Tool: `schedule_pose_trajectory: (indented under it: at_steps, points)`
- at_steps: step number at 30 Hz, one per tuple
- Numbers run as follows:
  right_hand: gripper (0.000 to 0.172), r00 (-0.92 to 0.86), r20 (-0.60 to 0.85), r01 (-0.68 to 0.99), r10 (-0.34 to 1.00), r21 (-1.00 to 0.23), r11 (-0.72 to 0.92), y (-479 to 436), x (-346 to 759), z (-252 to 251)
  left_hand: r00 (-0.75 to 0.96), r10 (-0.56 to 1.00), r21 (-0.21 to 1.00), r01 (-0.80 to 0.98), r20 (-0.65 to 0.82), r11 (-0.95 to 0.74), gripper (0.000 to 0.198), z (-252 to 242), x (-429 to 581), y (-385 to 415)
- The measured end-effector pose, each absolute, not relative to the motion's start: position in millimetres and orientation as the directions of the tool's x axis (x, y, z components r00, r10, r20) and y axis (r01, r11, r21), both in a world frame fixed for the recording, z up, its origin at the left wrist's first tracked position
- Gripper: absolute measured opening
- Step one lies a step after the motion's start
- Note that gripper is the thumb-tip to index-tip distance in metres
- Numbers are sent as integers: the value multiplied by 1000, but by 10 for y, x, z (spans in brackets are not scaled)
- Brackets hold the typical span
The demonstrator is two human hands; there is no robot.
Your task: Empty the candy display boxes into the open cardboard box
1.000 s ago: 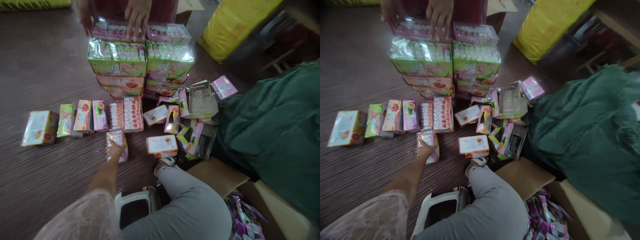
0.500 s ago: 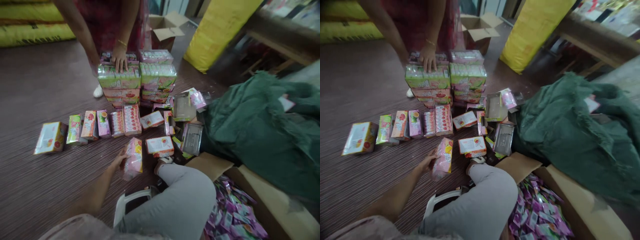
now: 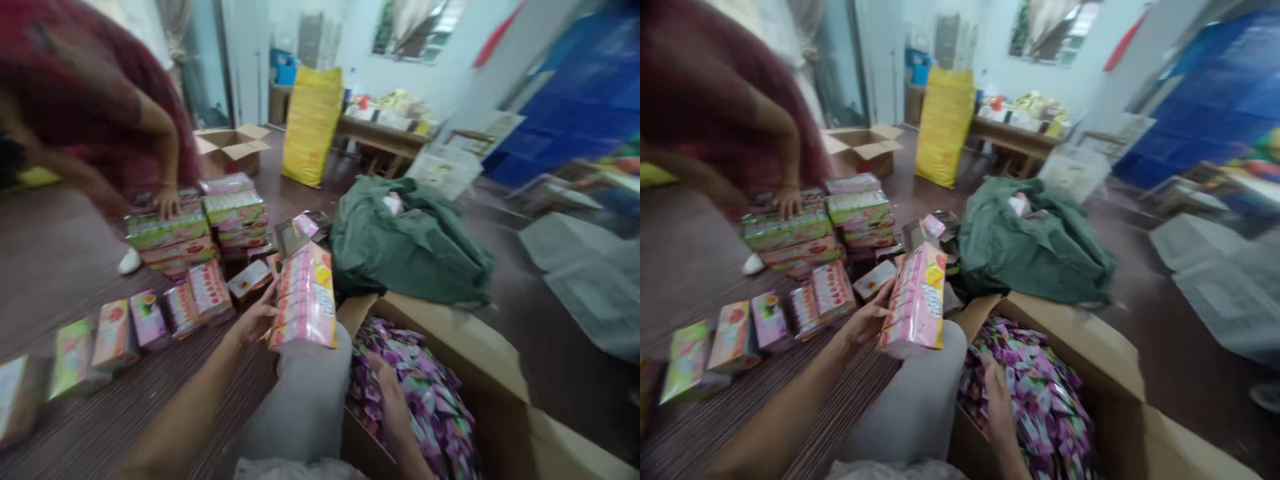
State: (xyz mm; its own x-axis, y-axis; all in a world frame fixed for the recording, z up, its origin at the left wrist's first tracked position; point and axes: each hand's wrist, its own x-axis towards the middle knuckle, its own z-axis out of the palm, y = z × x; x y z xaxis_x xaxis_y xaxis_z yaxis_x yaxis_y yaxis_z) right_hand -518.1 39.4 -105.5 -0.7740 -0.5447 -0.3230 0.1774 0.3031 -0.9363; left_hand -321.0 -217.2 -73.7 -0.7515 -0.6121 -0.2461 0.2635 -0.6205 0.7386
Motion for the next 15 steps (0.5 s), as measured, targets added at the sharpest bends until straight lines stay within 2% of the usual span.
schedule_pose_trajectory:
  at_steps: [2, 3, 5, 8, 11, 13, 15]
  points:
    - [91, -654, -322, 454, -685, -891, -14, 106, -5193, -675, -839, -504, 811, 145, -203, -567, 116, -400, -3760, -2023]
    - [93, -665, -276, 491, -694, -862, -128, -14, -5245, -492, -869, -453, 833, 92, -200, -545, 116, -279, -4039, -1892]
    - [89, -752, -237, 478, -614, -839, -261, -99, -5413, -199, -895, -394, 841, 41, -209, -539, 109, -138, -4513, -1564]
    - [79, -837, -197, 408, -510, -846, -343, 218, -5617, -42, -886, -413, 814, 75, -210, -576, 107, -129, -4893, -1128]
    - [63, -834, -155, 419, -530, -803, -424, 757, -5605, -191, -869, -449, 775, 133, -209, -618, 119, -205, -4986, -915]
    - [49, -821, -171, 461, -544, -761, -457, 1047, -5543, -374, -892, -391, 733, 108, -227, -672, 114, -226, -5019, -835]
    - [36, -824, -211, 489, -526, -734, -471, 1231, -5503, -574, -935, -271, 702, 33, -231, -712, 102, -225, -5082, -745]
